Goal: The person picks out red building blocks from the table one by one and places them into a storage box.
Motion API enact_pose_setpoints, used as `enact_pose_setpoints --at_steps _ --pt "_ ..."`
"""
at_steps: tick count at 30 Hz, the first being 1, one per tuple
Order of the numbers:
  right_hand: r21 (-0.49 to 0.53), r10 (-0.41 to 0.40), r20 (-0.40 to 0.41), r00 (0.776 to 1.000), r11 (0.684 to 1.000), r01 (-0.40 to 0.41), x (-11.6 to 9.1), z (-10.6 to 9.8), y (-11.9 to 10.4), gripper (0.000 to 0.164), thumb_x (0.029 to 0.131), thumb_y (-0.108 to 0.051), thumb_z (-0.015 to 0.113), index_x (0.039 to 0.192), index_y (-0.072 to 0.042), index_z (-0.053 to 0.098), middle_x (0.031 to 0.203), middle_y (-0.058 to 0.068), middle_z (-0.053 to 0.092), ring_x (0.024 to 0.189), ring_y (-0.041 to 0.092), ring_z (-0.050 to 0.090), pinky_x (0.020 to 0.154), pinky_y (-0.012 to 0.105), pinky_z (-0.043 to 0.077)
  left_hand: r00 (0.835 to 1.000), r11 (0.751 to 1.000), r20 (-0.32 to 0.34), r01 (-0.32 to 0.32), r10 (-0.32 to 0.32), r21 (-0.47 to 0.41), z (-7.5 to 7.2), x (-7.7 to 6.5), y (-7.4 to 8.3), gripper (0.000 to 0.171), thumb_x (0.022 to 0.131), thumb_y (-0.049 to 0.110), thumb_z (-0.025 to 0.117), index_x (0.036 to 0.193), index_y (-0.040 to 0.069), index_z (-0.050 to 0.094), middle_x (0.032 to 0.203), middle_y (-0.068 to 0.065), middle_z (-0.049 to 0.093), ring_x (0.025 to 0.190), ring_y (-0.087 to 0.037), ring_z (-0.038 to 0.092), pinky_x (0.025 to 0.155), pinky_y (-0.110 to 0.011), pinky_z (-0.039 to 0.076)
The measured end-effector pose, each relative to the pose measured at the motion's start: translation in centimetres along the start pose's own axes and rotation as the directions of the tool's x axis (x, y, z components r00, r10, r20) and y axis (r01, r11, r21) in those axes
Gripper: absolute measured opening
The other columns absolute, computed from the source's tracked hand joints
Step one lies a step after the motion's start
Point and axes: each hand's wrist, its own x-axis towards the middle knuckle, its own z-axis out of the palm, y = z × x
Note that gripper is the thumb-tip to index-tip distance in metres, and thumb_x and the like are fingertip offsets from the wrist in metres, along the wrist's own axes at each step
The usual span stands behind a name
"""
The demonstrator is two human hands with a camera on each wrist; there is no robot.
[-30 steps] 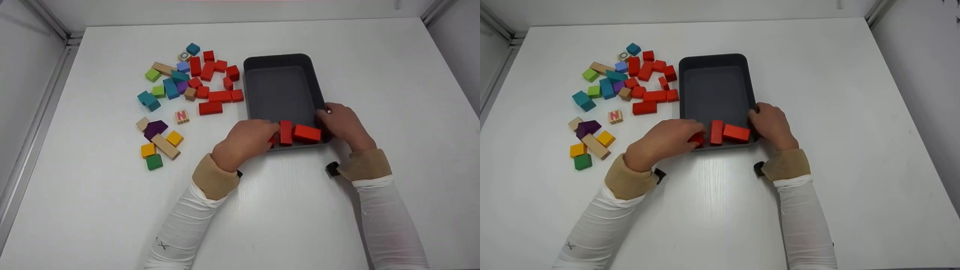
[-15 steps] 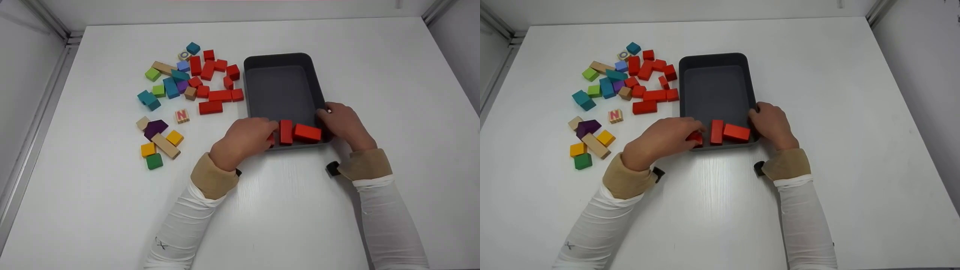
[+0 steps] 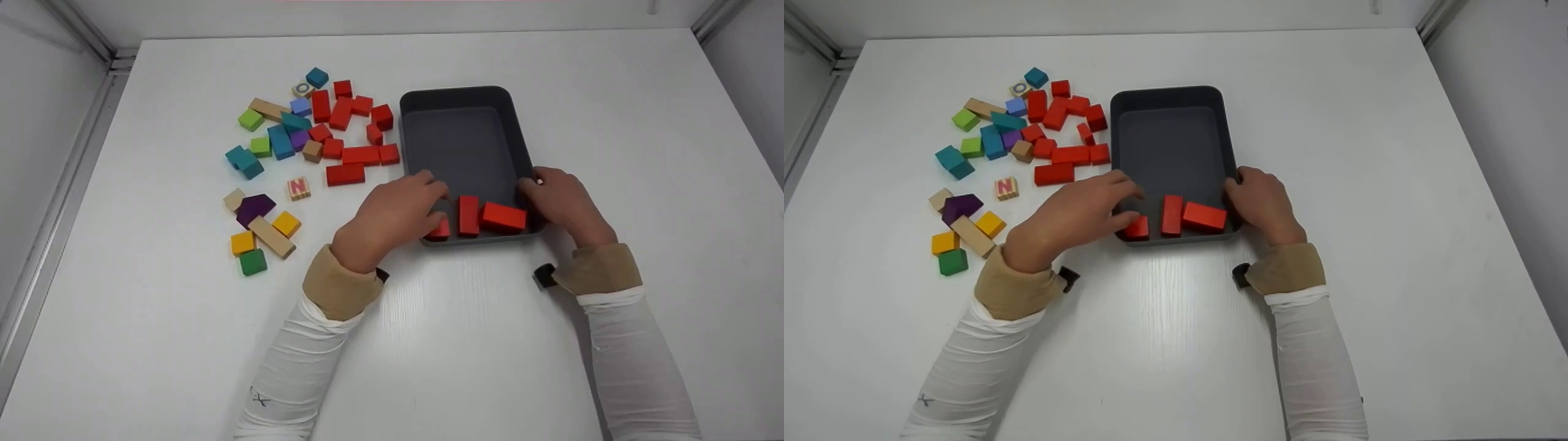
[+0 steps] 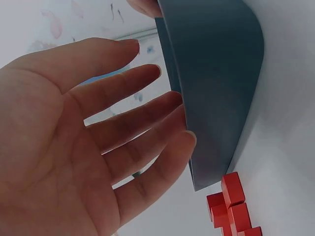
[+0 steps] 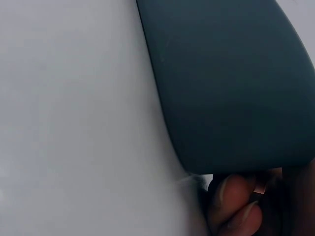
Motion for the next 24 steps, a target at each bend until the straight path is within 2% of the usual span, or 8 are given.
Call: enact_pose_setpoints --at_steps 6,11,17,24 --pt "0.018 0.015 0.03 0.999 1.0 -0.016 0.0 -0.2 0.1 0.057 0.105 -0.038 0.034 0.142 0.001 0.054 0.136 0.027 0.058 0.113 0.038 0.052 0.097 0.052 0.045 1.0 0.999 -0.026 0.015 -0.016 -0.031 -0.4 -0.1 -0.6 0.043 0.101 0.031 0.067 0.142 0.019 0.062 0.139 -0.007 0.06 0.124 -0.022 0.062 0.103 -0.041 0.056" --pt "0.007 0.008 0.025 1.0 1.0 -0.008 0.0 -0.3 0.1 0.056 0.105 -0.037 0.034 0.141 0.001 0.055 0.136 0.027 0.059 0.113 0.038 0.052 0.1 0.053 0.044 0.998 0.998 -0.038 0.045 -0.046 -0.039 -0.7 -0.2 -1.2 0.042 0.102 0.032 0.067 0.141 0.019 0.062 0.137 -0.007 0.061 0.124 -0.022 0.062 0.104 -0.04 0.055" --pt "-0.004 0.005 0.02 1.0 1.0 -0.005 0.1 -0.2 0.1 0.056 0.106 -0.037 0.035 0.142 0.001 0.054 0.139 0.028 0.058 0.115 0.039 0.051 0.104 0.056 0.043 0.994 0.994 -0.022 0.103 -0.104 -0.048 -1.1 -0.2 -1.9 0.045 0.101 0.033 0.067 0.144 0.019 0.06 0.138 -0.007 0.062 0.125 -0.022 0.062 0.105 -0.04 0.055" --pt "0.004 0.009 0.027 1.0 1.0 -0.009 0.1 -0.2 0.1 0.055 0.106 -0.037 0.035 0.141 0.001 0.054 0.134 0.027 0.059 0.112 0.038 0.053 0.096 0.051 0.045 0.986 0.981 -0.024 0.159 -0.163 -0.111 -1.8 -0.7 -3.1 0.051 0.098 0.033 0.072 0.145 0.022 0.057 0.138 -0.005 0.062 0.124 -0.021 0.061 0.104 -0.04 0.055"
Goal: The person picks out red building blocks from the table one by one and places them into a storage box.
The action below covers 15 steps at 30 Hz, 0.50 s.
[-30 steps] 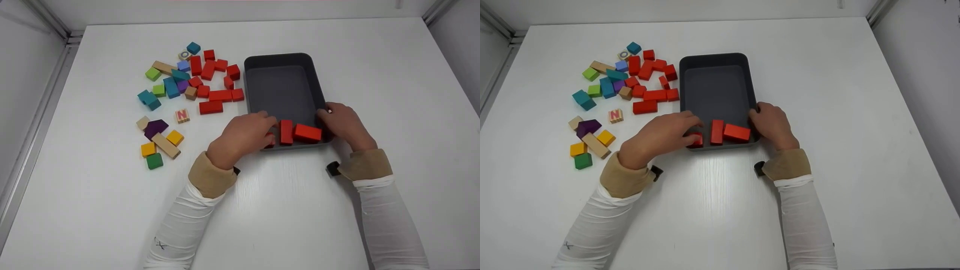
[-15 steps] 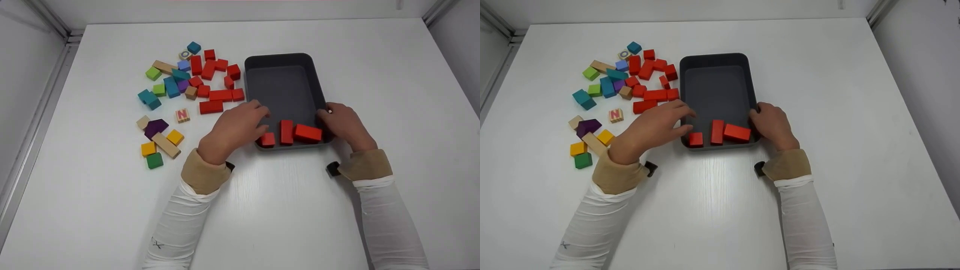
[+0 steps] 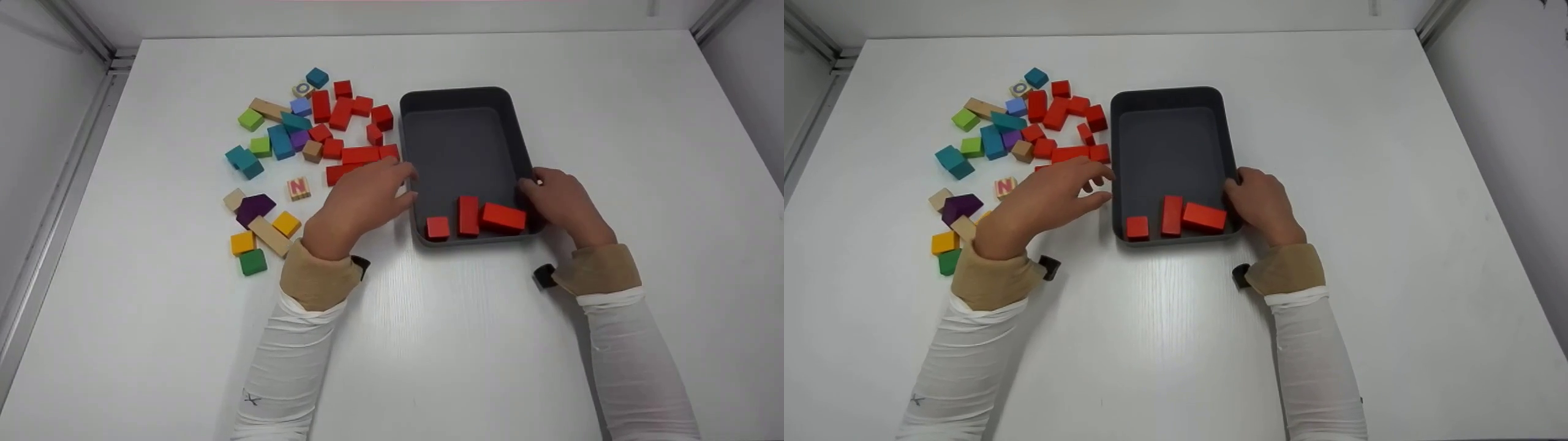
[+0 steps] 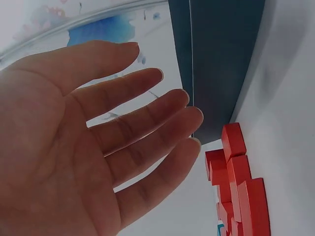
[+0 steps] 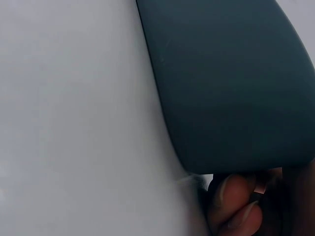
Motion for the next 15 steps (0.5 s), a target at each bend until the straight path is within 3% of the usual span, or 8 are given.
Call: enact_pose_setpoints --at_steps 9,15 --pt "-0.007 -0.006 -0.002 1.0 1.0 0.006 0.1 0.0 0.1 0.056 0.106 -0.037 0.035 0.142 0.002 0.053 0.138 0.028 0.058 0.114 0.039 0.053 0.098 0.053 0.045 0.997 0.996 -0.058 0.041 -0.045 -0.076 -1.3 -0.3 -2.3 0.047 0.099 0.031 0.071 0.143 0.019 0.059 0.134 -0.006 0.066 0.12 -0.023 0.063 0.103 -0.042 0.055" --pt "-0.006 0.002 0.004 1.0 1.0 -0.002 0.0 0.0 0.2 0.058 0.106 -0.039 0.034 0.143 0.001 0.053 0.143 0.029 0.055 0.118 0.04 0.05 0.106 0.059 0.042 0.994 0.992 -0.054 0.095 -0.1 -0.082 -1.6 -0.1 -3.3 0.052 0.099 0.032 0.07 0.147 0.019 0.054 0.134 -0.007 0.065 0.119 -0.023 0.062 0.102 -0.042 0.056"
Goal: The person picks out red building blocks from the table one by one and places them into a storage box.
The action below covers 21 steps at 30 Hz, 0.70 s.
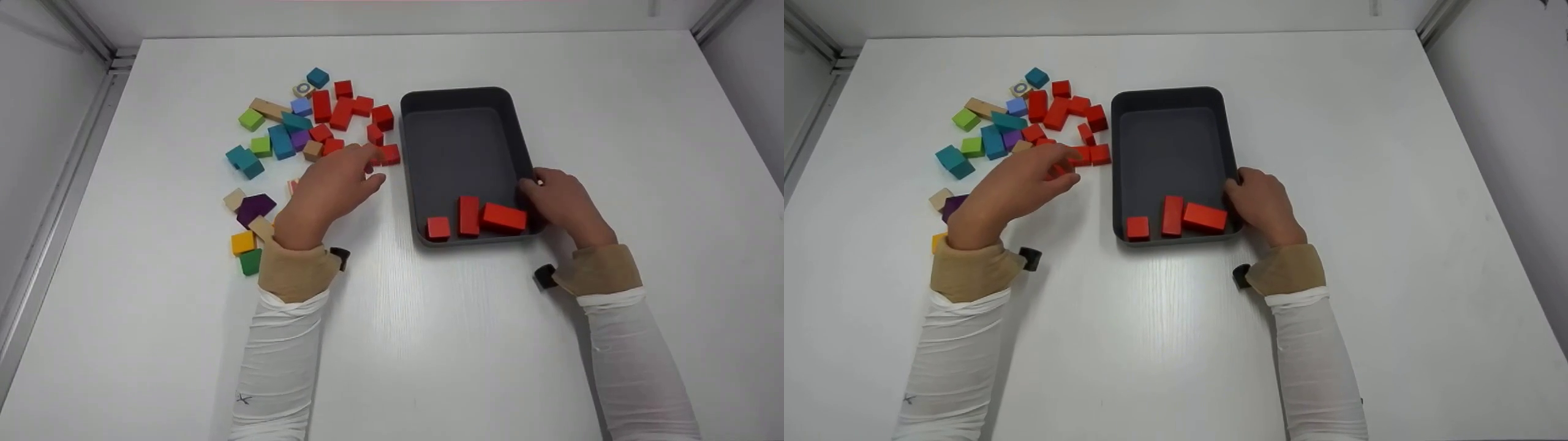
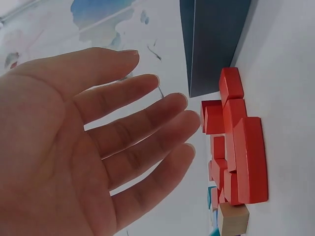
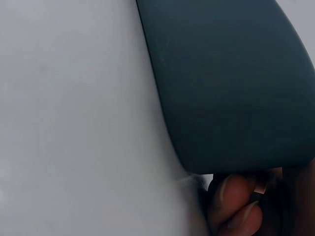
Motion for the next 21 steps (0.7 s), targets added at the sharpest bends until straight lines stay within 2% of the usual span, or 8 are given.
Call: enact_pose_setpoints --at_steps 5,10,17,21 --pt "-0.013 -0.005 -0.025 1.0 1.0 0.004 -0.1 0.0 -0.3 0.053 0.104 -0.036 0.035 0.134 0.001 0.058 0.137 0.028 0.059 0.115 0.039 0.051 0.105 0.057 0.042 1.0 1.0 0.006 0.012 -0.012 -0.008 0.4 0.5 -0.5 0.056 0.099 0.031 0.071 0.149 0.018 0.051 0.134 -0.009 0.064 0.119 -0.024 0.062 0.103 -0.044 0.055" --pt "-0.005 -0.008 -0.032 0.999 1.0 0.008 -0.2 0.1 -0.4 0.052 0.104 -0.036 0.035 0.133 0.001 0.058 0.133 0.027 0.06 0.114 0.039 0.052 0.103 0.055 0.043 0.999 0.999 -0.001 0.035 -0.035 0.012 0.7 0.8 -1.1 0.058 0.099 0.031 0.071 0.151 0.016 0.051 0.136 -0.011 0.062 0.123 -0.026 0.059 0.106 -0.045 0.054" --pt "-0.004 -0.003 -0.026 1.0 1.0 0.003 -0.2 0.0 -0.3 0.055 0.104 -0.037 0.035 0.136 0.002 0.057 0.134 0.028 0.059 0.113 0.039 0.052 0.104 0.057 0.043 0.992 0.991 -0.038 0.124 -0.122 0.058 1.0 1.3 -1.8 0.061 0.097 0.029 0.072 0.152 0.014 0.05 0.143 -0.013 0.056 0.132 -0.029 0.053 0.109 -0.049 0.052" --pt "-0.004 -0.004 -0.022 1.0 1.0 0.004 0.0 0.0 -0.2 0.056 0.104 -0.038 0.035 0.137 0.002 0.057 0.136 0.028 0.059 0.114 0.039 0.051 0.105 0.058 0.043 0.986 0.984 -0.038 0.163 -0.161 0.075 1.1 1.4 -2.0 0.061 0.097 0.028 0.073 0.151 0.013 0.05 0.145 -0.014 0.055 0.134 -0.03 0.052 0.108 -0.05 0.052"
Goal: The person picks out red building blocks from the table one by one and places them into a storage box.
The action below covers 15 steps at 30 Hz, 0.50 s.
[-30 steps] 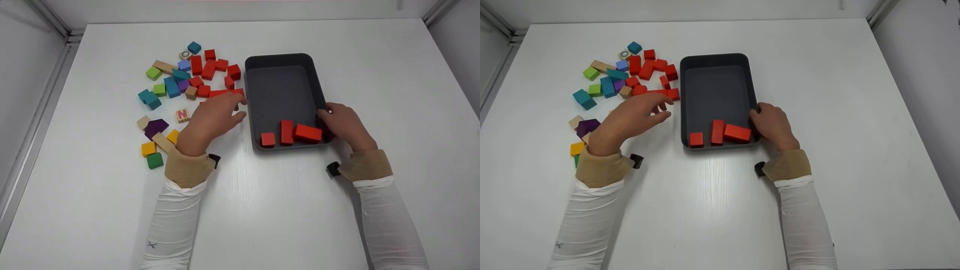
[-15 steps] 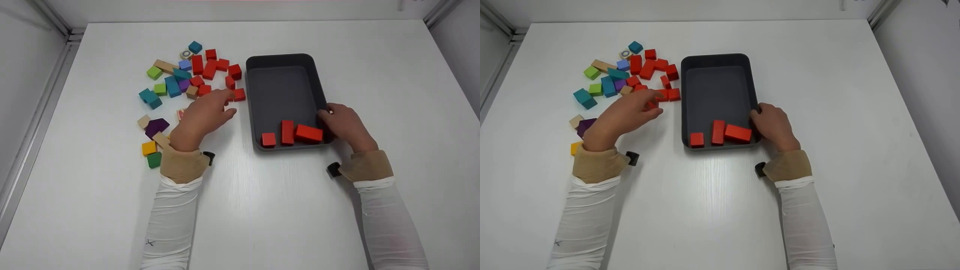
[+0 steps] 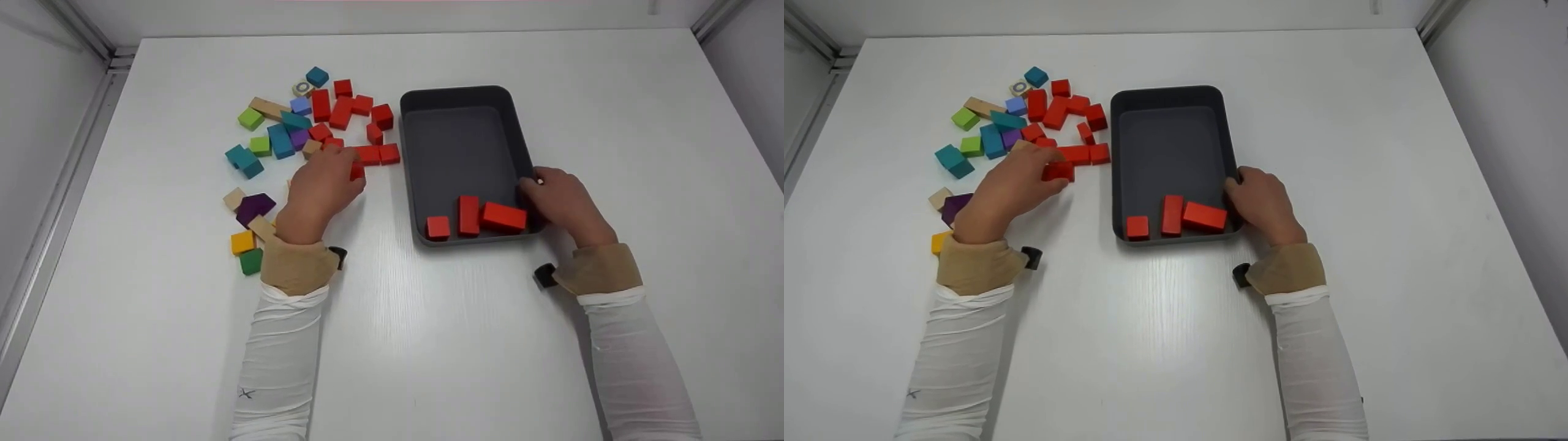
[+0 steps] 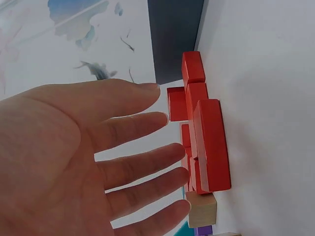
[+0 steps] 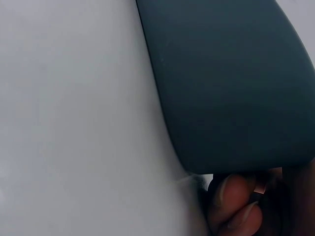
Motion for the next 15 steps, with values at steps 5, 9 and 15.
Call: enact_pose_setpoints --at_steps 5,9,15 --pt "-0.002 0.001 0.006 1.0 1.0 -0.001 0.06 -0.01 0.12 0.056 0.105 -0.037 0.035 0.139 0.002 0.055 0.14 0.029 0.057 0.117 0.04 0.051 0.108 0.06 0.042 0.999 1.0 0.03 0.016 -0.016 0.011 0.03 0.04 -0.15 0.057 0.095 0.027 0.076 0.146 0.013 0.053 0.138 -0.014 0.055 0.13 -0.028 0.051 0.105 -0.05 0.053" --pt "0.002 0.002 0.004 1.0 1.0 -0.002 0.07 0.02 0.11 0.055 0.105 -0.037 0.034 0.136 0.002 0.057 0.136 0.028 0.059 0.115 0.039 0.052 0.105 0.058 0.043 0.999 1.0 0.026 0.023 -0.023 0.009 0.08 0.08 -0.29 0.06 0.093 0.026 0.078 0.146 0.013 0.053 0.14 -0.014 0.054 0.132 -0.029 0.05 0.106 -0.052 0.052" --pt "-0.001 0.004 0.005 1.0 1.0 -0.004 0.06 0.03 -0.05 0.056 0.106 -0.038 0.033 0.138 0.002 0.056 0.137 0.028 0.059 0.115 0.039 0.052 0.106 0.057 0.043 0.999 0.999 0.021 0.034 -0.034 0.013 0.28 0.24 -0.48 0.063 0.092 0.026 0.08 0.148 0.014 0.054 0.141 -0.015 0.053 0.135 -0.029 0.048 0.107 -0.052 0.052"
